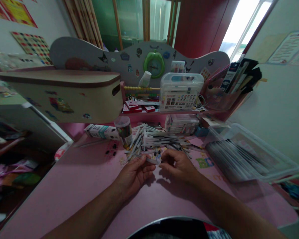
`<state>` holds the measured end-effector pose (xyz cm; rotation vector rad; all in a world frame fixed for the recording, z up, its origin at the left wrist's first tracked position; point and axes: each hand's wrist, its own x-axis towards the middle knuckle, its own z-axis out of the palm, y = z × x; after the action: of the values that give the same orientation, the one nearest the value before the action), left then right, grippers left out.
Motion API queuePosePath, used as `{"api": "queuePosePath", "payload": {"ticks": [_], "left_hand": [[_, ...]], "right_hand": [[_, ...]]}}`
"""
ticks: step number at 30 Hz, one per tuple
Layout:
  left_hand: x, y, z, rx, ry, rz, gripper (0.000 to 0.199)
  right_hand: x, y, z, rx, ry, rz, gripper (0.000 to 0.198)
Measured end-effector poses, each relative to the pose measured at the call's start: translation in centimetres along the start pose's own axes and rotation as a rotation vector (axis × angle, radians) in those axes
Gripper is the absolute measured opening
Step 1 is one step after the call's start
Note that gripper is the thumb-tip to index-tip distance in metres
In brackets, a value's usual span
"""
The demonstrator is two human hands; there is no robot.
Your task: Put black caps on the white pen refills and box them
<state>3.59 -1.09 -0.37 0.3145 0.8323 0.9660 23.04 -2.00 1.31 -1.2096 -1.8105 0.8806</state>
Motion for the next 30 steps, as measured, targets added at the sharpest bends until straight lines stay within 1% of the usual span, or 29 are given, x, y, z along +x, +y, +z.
{"api": "queuePosePath", "payload": {"ticks": [2,4,5,7,9,10,14,18,20,21,23,24,26,27,28,30], "left_hand": [[0.2,0.2,0.0,-0.021,0.036,0.021,0.016],[0.4,0.3,-0.1,-0.042,0.068,0.047,0.016],[0.5,0.3,-0.2,-0.047,0.079,0.059,0.016],[0.6,0.3,-0.3,-0.045,0.090,0.078,0.017],[0.6,0.3,-0.3,-0.034,0.088,0.092,0.016],[0.6,0.2,-0.3,-0.028,0.088,0.098,0.016],[0.7,0.1,-0.4,-0.006,0.078,0.107,0.015],[0.7,0.1,-0.6,0.005,0.056,0.108,0.013],[0.7,0.0,-0.6,0.009,0.048,0.109,0.013],[0.7,0.0,-0.6,0.011,0.043,0.110,0.012],[0.7,0.0,-0.7,0.017,0.029,0.115,0.011],[0.7,0.0,-0.7,0.019,0.021,0.117,0.010],[0.7,0.0,-0.7,0.023,0.012,0.115,0.009],[0.7,0.0,-0.7,0.025,0.010,0.114,0.009],[0.7,0.0,-0.7,0.027,0.007,0.115,0.009],[0.7,0.0,-0.7,0.030,0.006,0.119,0.009]], "right_hand": [[0.4,0.4,-1.0,0.000,0.072,0.011,0.011],[0.9,0.9,-2.1,-0.113,0.139,-0.019,0.011],[1.0,1.1,-2.6,-0.212,0.124,-0.042,0.011],[1.1,1.4,-2.9,-0.435,0.013,-0.061,0.011],[0.9,1.3,-2.7,-0.609,-0.117,-0.037,0.011],[0.7,1.3,-2.3,-0.666,-0.154,-0.021,0.012],[0.2,1.2,-0.8,-0.753,-0.163,0.000,0.018],[0.5,1.5,-0.3,-0.756,-0.161,0.012,0.020],[0.6,1.5,-0.4,-0.681,-0.111,-0.006,0.019],[0.7,1.5,-0.5,-0.604,-0.073,-0.020,0.017],[0.7,1.4,-0.5,-0.362,-0.001,-0.021,0.015],[0.7,1.4,-0.5,-0.205,0.013,0.007,0.015],[0.6,1.6,-0.3,0.111,-0.016,0.111,0.016],[0.5,1.6,-0.1,0.232,-0.040,0.162,0.016],[0.5,1.7,0.0,0.308,-0.058,0.191,0.016],[0.4,1.5,0.3,0.321,-0.057,0.182,0.017]]}}
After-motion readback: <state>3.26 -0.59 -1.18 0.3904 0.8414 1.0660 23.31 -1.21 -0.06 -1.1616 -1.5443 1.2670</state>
